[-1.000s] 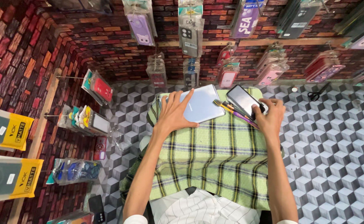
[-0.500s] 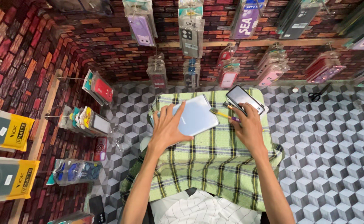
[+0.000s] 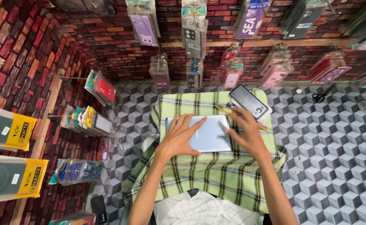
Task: The person disassembles a tablet by removing the back cover and unscrewing internal components. They use a screwdriver to remove screws and carefully separate the back panel to expose the battery and circuitry.
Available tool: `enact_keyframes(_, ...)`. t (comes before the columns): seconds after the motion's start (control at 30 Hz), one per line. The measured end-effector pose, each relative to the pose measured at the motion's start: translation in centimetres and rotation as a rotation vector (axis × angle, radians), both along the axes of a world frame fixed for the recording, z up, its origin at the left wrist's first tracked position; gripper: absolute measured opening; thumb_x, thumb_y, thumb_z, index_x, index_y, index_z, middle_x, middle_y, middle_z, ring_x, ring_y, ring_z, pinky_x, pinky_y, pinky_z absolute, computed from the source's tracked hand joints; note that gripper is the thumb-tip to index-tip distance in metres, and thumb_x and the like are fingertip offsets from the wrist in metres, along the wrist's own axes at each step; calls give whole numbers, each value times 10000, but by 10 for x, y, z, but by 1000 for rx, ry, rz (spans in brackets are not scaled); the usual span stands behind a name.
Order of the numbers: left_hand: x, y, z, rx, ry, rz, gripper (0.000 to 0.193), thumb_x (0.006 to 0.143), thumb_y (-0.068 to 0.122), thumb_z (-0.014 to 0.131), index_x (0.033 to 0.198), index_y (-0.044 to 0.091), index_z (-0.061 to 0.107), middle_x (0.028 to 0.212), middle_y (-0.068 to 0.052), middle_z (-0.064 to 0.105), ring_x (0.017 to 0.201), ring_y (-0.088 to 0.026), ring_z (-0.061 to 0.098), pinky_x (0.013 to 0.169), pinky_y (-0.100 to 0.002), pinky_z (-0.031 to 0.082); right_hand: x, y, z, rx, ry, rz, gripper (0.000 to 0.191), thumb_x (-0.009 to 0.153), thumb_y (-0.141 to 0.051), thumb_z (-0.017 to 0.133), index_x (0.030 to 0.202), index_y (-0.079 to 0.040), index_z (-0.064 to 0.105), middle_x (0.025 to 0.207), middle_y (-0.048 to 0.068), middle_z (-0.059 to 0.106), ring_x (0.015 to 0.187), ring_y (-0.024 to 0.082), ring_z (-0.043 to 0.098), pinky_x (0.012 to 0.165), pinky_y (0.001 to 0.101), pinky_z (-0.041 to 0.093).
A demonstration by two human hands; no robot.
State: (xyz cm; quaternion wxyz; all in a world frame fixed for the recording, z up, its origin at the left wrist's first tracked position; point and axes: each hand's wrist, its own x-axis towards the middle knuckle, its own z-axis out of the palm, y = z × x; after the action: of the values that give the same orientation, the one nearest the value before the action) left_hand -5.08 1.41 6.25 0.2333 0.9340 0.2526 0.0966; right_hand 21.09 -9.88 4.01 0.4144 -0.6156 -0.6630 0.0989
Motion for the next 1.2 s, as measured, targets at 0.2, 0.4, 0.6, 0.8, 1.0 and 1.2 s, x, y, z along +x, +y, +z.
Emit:
enact_keyframes(0.2, 16, -5, -1, -62, -141, -108, 1283, 459, 383, 957, 1595, 249, 373, 1475, -221, 452, 1404, -435, 371, 1192, -507, 284, -20, -16, 18, -199, -228, 314, 1090, 584, -546, 911, 1497, -148, 468, 1538, 201, 403, 1458, 405, 347, 1203, 530, 258)
enact_keyframes(0.4, 24, 2, 3, -141, -214, -227, 1380, 477, 435, 1006, 1628, 211, 279, 1496, -228, 437, 1442, -435, 352, 1247, -568, 182, -30, -13, 34, -605, -443, 176, 1374, 460, -442, 979, 1621, -243, 272, 1703, 146, 156, 1537, 397, 77, 1254, 496, 87)
enact_keyframes(0.6, -6, 19, 12, -77, 44, -184, 1543, 321, 342, 1047, 1595, 194, 187, 1569, -267, 273, 1471, -450, 225, 1186, -575, 151, -26, -13, 42, -507, -422, 170, 1268, 470, -487, 962, 1573, -253, 383, 1638, 165, 283, 1467, 409, 243, 1203, 537, 222)
enact_keyframes(0.8, -10, 20, 17, -186, 12, -136, 1365, 433, 252, 970, 1613, 209, 286, 1519, -187, 398, 1400, -405, 380, 1184, -470, 339, -19, -7, 40, -419, -439, 201, 1060, 485, -458, 952, 1441, -198, 574, 1558, 198, 394, 1404, 437, 329, 1165, 563, 280)
enact_keyframes(1.0, -11, 32, 27, -216, -50, -211, 1212, 500, 330, 940, 1571, 178, 392, 1482, -177, 474, 1402, -386, 404, 1180, -478, 338, -4, -8, 33, -313, -341, 304, 875, 569, -452, 904, 1333, -112, 649, 1474, 254, 484, 1385, 431, 420, 1152, 538, 314)
enact_keyframes(1.2, -14, 39, 26, -331, -19, -173, 996, 585, 399, 878, 1492, 166, 538, 1564, -193, 436, 1454, -354, 410, 1202, -444, 326, 9, -4, 27, -359, -226, 357, 801, 653, -419, 859, 1353, -86, 660, 1504, 264, 487, 1408, 436, 424, 1158, 502, 331)
